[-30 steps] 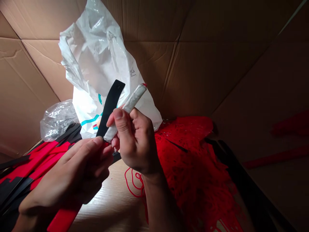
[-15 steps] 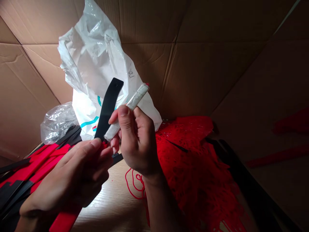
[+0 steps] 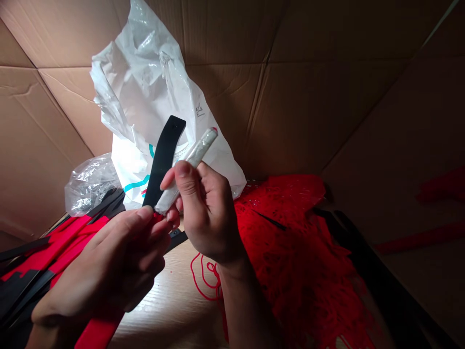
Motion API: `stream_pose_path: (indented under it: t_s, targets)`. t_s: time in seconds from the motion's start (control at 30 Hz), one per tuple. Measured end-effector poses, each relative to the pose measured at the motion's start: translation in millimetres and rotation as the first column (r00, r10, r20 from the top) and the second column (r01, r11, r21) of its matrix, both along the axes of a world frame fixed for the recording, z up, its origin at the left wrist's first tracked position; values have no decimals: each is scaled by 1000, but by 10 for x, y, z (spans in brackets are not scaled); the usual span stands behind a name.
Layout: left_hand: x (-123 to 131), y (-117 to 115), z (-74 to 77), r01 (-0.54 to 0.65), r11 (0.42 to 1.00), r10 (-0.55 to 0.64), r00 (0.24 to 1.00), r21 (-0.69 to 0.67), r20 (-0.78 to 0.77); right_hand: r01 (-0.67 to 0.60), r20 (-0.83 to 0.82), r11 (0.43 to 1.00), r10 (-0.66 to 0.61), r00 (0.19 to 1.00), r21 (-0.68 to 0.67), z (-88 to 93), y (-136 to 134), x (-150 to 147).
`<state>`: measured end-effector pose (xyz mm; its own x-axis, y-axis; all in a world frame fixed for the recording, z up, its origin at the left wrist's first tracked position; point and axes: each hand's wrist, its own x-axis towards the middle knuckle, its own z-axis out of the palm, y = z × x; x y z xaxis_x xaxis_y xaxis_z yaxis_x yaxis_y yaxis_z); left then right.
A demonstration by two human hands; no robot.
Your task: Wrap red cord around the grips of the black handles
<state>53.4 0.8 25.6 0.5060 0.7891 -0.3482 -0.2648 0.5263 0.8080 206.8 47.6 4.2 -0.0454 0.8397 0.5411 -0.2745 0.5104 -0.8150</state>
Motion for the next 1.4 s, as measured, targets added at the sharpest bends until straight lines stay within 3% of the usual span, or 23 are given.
stream_pose_path:
  t_s: [0.1,0.2,0.57,0.8,0.97,1.2,1.4]
  targets:
    - [9,11,-19,9,999,-10,999,31,31,25,-85,998,-20,996,63,19,-6,-2]
    - [15,6,-34,11,1000,-12,999,29,31,39,-69,995,-32,997,97,28,-26,-4]
    - [20,-18,14,-30,1000,30,999,-7,13,131,43,991,-132,990,39,23,-37,-25]
    - [0,22,-72,-51,999,51,999,4,2,-27,50,999,29,998,-45,-2,24,-21]
    - [29,24,-94,-44,999,43,999,30,30,32,-56,999,-33,998,-23,18,-1,-13]
    - [22,50,-105,-16,999,13,997,44,74,23,-1,1000,-23,1000,3,34,-36,-16]
    - [29,-9,-7,-37,999,36,999,26,38,55,-22,998,-55,998,7,52,-55,-33]
